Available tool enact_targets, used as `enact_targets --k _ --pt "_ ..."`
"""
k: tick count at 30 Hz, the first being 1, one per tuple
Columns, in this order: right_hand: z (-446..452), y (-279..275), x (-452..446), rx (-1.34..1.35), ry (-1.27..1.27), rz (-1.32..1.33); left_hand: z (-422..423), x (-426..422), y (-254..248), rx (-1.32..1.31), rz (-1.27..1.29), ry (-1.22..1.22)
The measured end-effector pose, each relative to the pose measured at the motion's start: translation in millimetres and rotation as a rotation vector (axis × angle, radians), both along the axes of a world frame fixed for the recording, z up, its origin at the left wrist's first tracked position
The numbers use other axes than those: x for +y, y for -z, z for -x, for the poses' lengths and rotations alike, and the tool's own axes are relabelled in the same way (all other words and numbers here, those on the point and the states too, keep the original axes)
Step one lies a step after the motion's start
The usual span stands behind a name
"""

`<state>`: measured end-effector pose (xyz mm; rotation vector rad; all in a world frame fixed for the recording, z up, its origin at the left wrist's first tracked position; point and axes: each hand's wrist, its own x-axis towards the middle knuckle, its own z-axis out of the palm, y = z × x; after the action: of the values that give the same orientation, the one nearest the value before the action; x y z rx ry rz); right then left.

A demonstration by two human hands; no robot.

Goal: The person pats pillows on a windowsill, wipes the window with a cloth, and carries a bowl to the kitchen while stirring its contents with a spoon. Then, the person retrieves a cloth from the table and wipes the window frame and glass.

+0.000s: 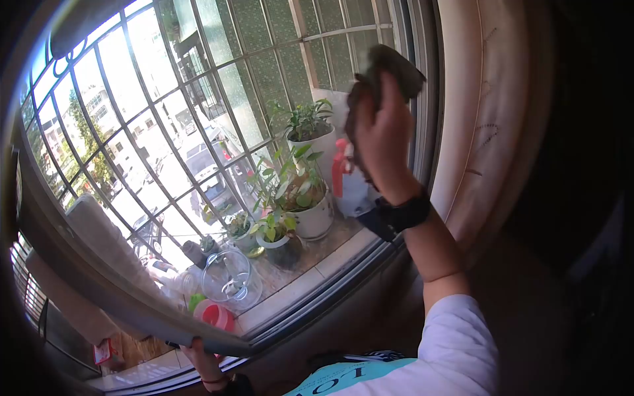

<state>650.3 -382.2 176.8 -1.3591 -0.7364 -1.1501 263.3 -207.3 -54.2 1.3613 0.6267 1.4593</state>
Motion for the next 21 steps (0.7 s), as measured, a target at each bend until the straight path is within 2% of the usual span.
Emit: enact_targets --k 2,3,4,5,6,7,9,11,12,13,14,17,18,19,21 --pt "48.0 -11.9 27.9 -0.327 -0.066 0.077 2.7 2.0 1.4 -0.023 -0.009 -0.016" --pt "82.1 -14.9 38.0 -0.342 -0.289 0.201 5.8 4.6 0.9 0.022 -0.032 0.007" --pt "114.3 -13.9 38.3 -0.385 -0.211 0.414 4.7 2.9 -0.1 0.065 -0.057 0.037" --pt "134.2 -10.6 53.6 -0.536 -0.333 0.374 2.6 -1.3 -1.9 0.065 -0.049 0.05" --pt "140.6 -6.1 72.3 -0.805 -0.42 0.338 2.5 -5.6 -6.2 0.055 -0.026 0.033" --pt "148.2 -2.5 59.5 -0.766 -0.549 0.435 0.3 -8.8 -13.1 0.039 -0.008 0.015" --pt "135.2 -5.4 54.2 -0.855 -0.279 0.55 -0.5 -15.6 -27.9 0.024 0.003 0.116" --pt "107.6 -27.4 54.8 -0.777 -0.194 0.543 -0.4 -13.3 -25.4 0.016 0.032 0.155" --pt "92.5 -39.1 34.4 -0.652 -0.395 0.514 -1.9 -14.4 -23.8 -0.014 0.05 0.146" --pt "68.3 -42.8 29.4 -0.588 -0.265 0.416 -4.2 -15.4 -23.1 -0.023 0.048 0.151" --pt "41.3 -51.0 24.0 -0.638 -0.178 0.252 -6.0 -16.2 -22.1 -0.053 0.071 0.117" --pt "-15.1 -77.0 -15.7 -0.27 0.053 0.133 -0.5 -16.2 -24.0 -0.053 0.114 0.124" --pt "-49.7 -84.2 -26.1 -0.372 0.239 0.102 4.0 -17.5 -23.9 -0.013 0.135 0.171" --pt "-41.5 -85.5 -40.2 -0.045 0.305 0.188 3.3 -18.3 -22.9 -0.01 0.144 0.169" --pt "-75.1 -69.8 -45.3 -0.047 0.046 0.014 -5.2 -18.6 -24.3 0.048 -0.045 -0.05"
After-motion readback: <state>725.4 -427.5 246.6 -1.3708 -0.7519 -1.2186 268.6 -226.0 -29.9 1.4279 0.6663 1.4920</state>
